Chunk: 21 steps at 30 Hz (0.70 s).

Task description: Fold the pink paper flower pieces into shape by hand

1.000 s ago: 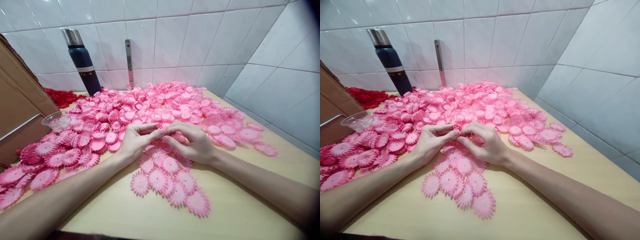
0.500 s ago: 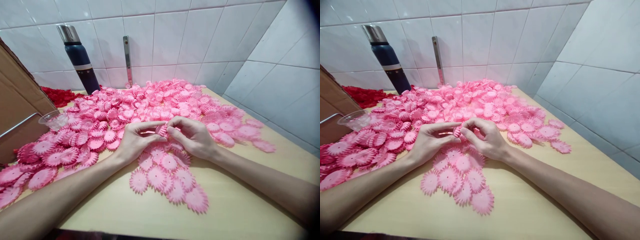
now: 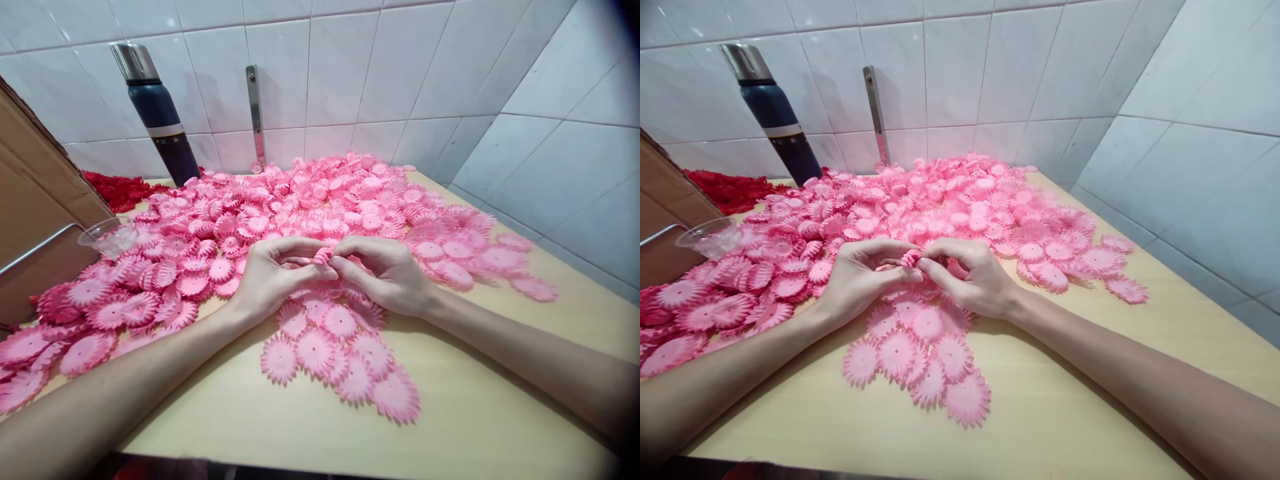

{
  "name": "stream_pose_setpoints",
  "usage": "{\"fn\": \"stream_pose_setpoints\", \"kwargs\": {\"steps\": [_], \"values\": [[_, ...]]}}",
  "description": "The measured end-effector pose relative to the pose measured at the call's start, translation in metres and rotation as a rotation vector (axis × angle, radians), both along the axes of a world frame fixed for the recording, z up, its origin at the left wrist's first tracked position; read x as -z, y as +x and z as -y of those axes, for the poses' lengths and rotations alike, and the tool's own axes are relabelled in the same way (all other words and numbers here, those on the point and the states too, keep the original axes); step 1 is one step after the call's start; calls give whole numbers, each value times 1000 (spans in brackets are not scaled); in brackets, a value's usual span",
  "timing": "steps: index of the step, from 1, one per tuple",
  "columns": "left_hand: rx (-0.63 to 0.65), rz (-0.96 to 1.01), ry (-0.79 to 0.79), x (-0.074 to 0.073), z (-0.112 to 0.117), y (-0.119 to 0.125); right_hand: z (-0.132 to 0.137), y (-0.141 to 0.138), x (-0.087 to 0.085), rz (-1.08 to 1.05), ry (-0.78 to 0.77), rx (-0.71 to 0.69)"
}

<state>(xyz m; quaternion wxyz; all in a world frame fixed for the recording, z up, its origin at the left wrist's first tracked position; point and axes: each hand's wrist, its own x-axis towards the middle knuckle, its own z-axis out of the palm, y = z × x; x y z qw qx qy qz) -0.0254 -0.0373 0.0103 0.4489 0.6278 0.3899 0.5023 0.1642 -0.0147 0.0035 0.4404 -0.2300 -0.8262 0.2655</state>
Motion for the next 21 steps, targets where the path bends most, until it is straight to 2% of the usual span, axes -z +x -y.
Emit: {"fn": "stream_pose_setpoints", "kwargs": {"steps": [3,9,15,21], "values": [[8,5,-11,1,-1,0,0,0,0,6,-6,20],[114,64,-64,4,-4,-2,-1,0,0,-12,-72,49],[-16,-50,7,4,-6,-3,-1,2,-1,-55,-172,60],[-30,-99,-16,-1,-2,-2,-2,4,-2,-91,-307,40]]}}
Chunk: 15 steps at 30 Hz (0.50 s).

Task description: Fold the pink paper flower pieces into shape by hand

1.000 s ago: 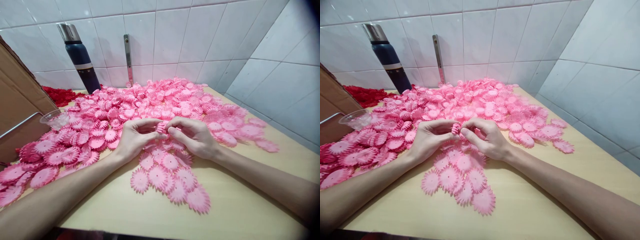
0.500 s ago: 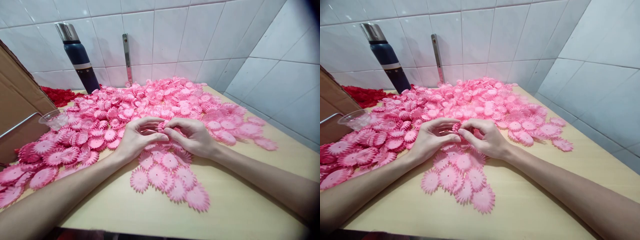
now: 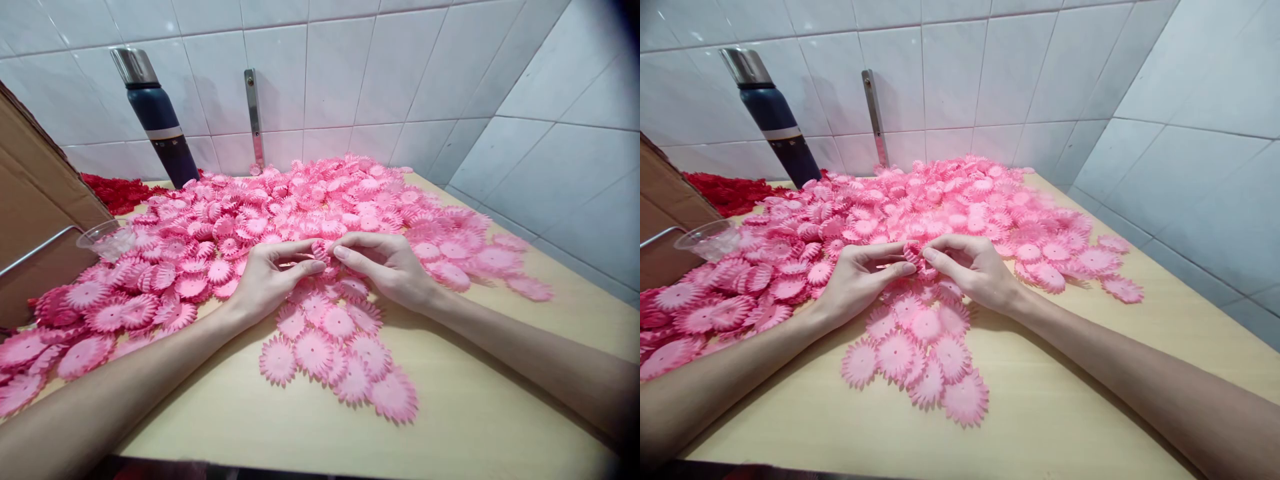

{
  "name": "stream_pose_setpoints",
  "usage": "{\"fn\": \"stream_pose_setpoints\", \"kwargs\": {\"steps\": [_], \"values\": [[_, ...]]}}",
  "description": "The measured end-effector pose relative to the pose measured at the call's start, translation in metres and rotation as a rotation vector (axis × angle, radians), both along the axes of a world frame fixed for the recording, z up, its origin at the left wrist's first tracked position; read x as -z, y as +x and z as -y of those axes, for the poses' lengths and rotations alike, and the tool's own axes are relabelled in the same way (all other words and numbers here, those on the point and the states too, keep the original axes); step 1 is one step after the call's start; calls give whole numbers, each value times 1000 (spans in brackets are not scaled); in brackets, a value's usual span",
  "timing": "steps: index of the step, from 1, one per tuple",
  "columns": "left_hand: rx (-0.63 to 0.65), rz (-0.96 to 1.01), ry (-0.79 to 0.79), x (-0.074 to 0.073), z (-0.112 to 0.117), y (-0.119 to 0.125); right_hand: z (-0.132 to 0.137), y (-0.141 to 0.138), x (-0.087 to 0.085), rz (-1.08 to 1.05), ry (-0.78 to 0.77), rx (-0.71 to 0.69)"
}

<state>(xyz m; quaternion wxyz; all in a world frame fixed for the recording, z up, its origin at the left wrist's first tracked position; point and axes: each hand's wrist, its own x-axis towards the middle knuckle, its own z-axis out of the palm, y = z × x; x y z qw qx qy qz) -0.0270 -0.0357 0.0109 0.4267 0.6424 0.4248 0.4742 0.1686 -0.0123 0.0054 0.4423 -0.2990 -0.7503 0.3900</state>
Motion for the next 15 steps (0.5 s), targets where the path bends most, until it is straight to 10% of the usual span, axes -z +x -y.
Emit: {"fn": "stream_pose_setpoints", "kwargs": {"steps": [15], "values": [[23,67,-31,0,0,-2,-2,1,-1,-65,-110,-35]]}}
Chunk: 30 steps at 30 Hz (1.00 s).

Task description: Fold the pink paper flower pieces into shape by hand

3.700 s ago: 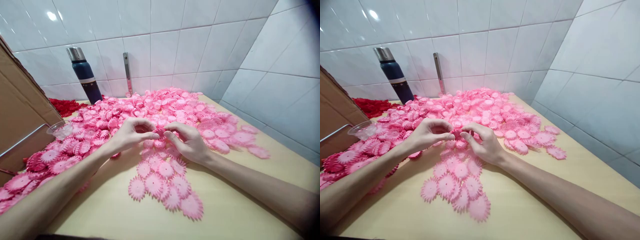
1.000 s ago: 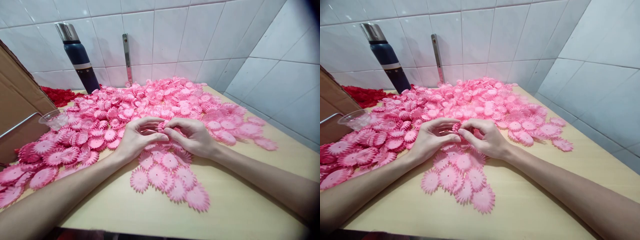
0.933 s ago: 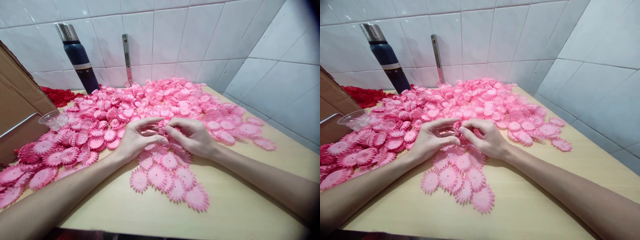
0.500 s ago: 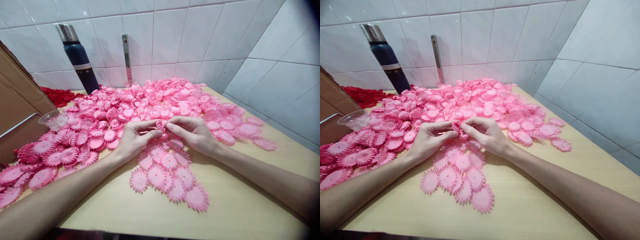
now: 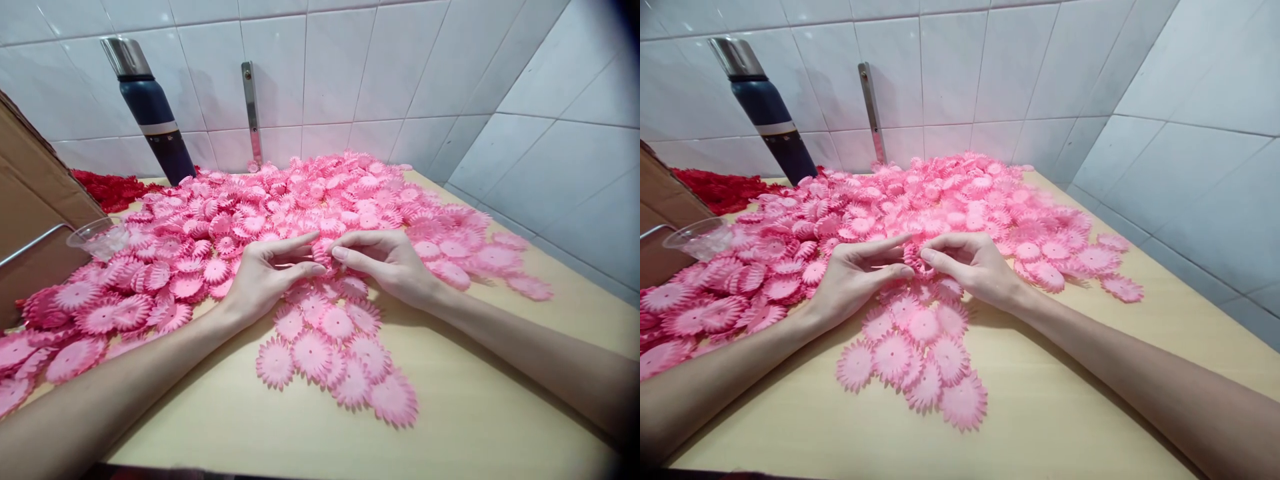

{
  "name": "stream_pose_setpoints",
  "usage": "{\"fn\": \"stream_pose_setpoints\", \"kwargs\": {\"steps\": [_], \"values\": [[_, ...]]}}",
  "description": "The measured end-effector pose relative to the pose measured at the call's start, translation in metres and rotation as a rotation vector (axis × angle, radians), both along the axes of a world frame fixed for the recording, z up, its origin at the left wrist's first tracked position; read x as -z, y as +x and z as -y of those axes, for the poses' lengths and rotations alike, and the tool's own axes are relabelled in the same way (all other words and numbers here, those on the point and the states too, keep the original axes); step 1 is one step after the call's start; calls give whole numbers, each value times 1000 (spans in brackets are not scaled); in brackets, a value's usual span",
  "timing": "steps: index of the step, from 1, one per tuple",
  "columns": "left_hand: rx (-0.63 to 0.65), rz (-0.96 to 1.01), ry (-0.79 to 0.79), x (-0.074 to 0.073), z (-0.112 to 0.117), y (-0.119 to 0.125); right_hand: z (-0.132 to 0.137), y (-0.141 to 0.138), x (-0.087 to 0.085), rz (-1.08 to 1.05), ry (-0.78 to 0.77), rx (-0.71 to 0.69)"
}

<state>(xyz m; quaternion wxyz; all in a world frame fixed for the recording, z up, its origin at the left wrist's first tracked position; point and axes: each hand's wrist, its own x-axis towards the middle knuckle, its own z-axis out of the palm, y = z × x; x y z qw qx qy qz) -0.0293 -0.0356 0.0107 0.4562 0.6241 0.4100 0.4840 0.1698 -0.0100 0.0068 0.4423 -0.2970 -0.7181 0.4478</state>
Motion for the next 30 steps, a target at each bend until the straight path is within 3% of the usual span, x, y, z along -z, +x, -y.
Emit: {"fn": "stream_pose_setpoints", "kwargs": {"steps": [30], "values": [[65,-42,16,2,0,1,-3,0,2,-15,-113,-100]]}}
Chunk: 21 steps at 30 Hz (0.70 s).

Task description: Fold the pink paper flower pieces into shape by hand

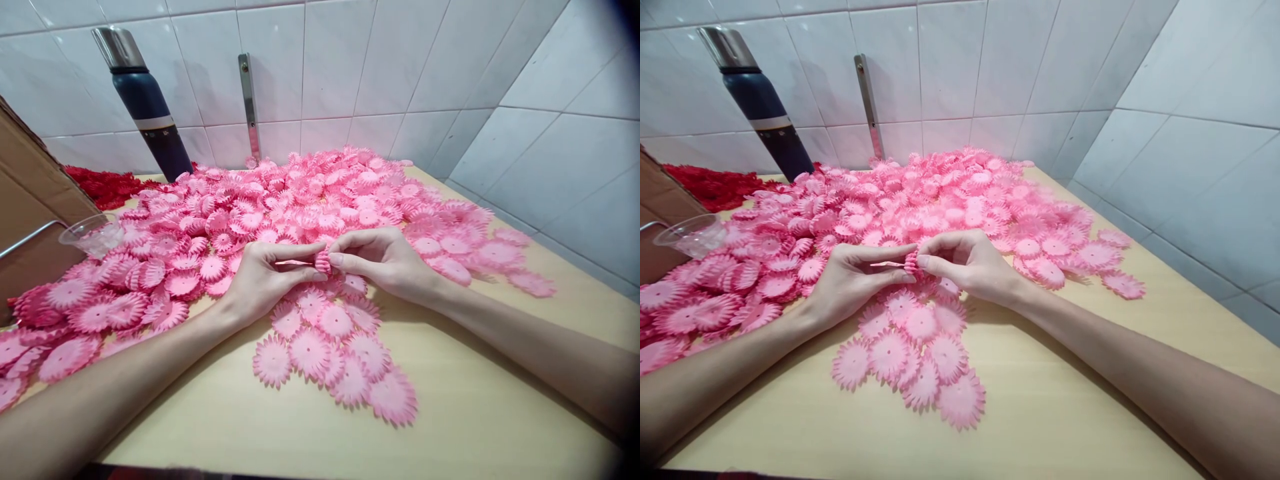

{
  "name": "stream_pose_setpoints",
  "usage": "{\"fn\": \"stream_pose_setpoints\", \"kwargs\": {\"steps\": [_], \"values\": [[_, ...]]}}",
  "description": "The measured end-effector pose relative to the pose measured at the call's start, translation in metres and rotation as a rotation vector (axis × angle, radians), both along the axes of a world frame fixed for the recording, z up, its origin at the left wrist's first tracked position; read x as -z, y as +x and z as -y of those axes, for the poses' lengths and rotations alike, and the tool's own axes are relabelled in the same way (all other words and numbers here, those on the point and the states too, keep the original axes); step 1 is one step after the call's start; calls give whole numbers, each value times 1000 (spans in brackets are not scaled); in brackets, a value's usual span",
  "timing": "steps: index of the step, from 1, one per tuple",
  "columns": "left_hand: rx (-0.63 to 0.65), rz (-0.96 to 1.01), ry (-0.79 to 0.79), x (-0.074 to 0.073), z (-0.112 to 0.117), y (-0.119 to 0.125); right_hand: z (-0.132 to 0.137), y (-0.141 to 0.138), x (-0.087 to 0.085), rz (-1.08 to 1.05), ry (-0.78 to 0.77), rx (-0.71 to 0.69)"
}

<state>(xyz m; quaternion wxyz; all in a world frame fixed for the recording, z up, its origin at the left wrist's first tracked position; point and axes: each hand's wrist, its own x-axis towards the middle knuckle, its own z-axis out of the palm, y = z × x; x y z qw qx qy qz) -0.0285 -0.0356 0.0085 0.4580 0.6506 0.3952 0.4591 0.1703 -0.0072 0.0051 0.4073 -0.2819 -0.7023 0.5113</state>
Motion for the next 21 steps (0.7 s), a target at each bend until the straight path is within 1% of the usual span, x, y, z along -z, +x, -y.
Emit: {"fn": "stream_pose_setpoints", "kwargs": {"steps": [4,10,15,21], "values": [[-9,-4,31,0,0,0,-1,1,-1,27,13,46],[13,-1,42,0,1,0,-2,2,0,-3,-23,28],[31,8,49,0,0,0,-2,1,0,3,-24,26],[39,34,44,1,0,1,-2,1,2,36,-2,77]]}}
